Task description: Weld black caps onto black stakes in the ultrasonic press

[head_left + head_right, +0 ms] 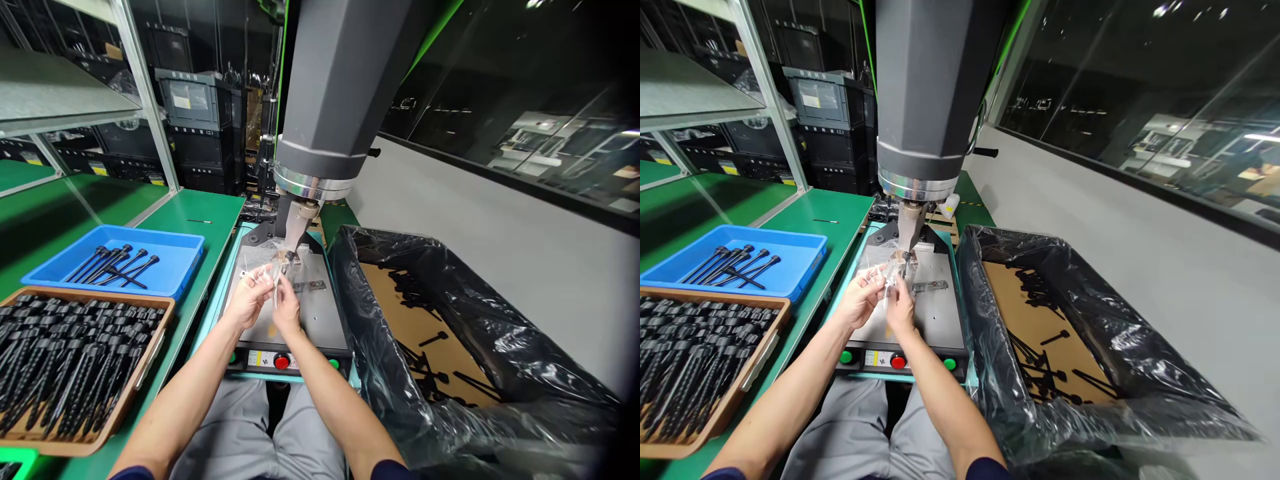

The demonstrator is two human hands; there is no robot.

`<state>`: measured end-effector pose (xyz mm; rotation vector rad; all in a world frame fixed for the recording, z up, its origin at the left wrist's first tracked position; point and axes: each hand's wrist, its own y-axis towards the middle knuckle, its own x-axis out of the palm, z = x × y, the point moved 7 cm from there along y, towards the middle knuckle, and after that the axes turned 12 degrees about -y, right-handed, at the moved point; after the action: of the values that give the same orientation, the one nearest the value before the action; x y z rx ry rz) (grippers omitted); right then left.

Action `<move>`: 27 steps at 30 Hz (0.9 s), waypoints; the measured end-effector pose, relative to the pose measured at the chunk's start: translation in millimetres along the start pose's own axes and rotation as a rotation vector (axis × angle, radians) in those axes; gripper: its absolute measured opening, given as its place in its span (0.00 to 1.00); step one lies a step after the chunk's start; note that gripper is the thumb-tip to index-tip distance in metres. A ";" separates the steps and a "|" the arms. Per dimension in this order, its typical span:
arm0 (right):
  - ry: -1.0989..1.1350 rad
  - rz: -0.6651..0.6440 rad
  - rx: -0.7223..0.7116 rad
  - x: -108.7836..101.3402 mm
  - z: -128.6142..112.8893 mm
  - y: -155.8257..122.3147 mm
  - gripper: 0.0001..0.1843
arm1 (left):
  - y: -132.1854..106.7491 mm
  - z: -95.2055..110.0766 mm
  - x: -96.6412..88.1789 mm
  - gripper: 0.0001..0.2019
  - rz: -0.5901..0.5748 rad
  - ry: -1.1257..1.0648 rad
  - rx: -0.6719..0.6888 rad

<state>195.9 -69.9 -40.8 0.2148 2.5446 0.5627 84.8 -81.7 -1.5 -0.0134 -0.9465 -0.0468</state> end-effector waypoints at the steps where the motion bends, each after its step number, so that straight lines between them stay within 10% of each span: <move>1: -0.074 0.112 -0.044 -10.3 -4.6 9.3 0.22 | 1.3 1.3 0.8 0.24 0.004 0.003 0.003; 6: -0.306 0.409 -0.122 -45.3 -17.5 44.8 0.21 | 6.5 5.0 4.0 0.25 0.009 0.054 0.007; 14: -0.170 0.224 -0.049 -45.0 -15.5 86.4 0.12 | 9.6 5.9 9.3 0.28 -0.010 0.070 0.013; 20: -0.080 0.297 -0.124 -62.9 -36.5 60.7 0.14 | 7.1 1.7 5.8 0.27 -0.041 0.058 -0.002; 27: 0.113 0.186 0.161 -67.5 -1.9 -1.5 0.18 | -8.2 -17.1 -7.2 0.24 -0.003 0.129 -0.059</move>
<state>252.3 -89.2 -9.2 0.4942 2.6997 0.4500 94.1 -90.3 -17.4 -0.0632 -0.8164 -0.0772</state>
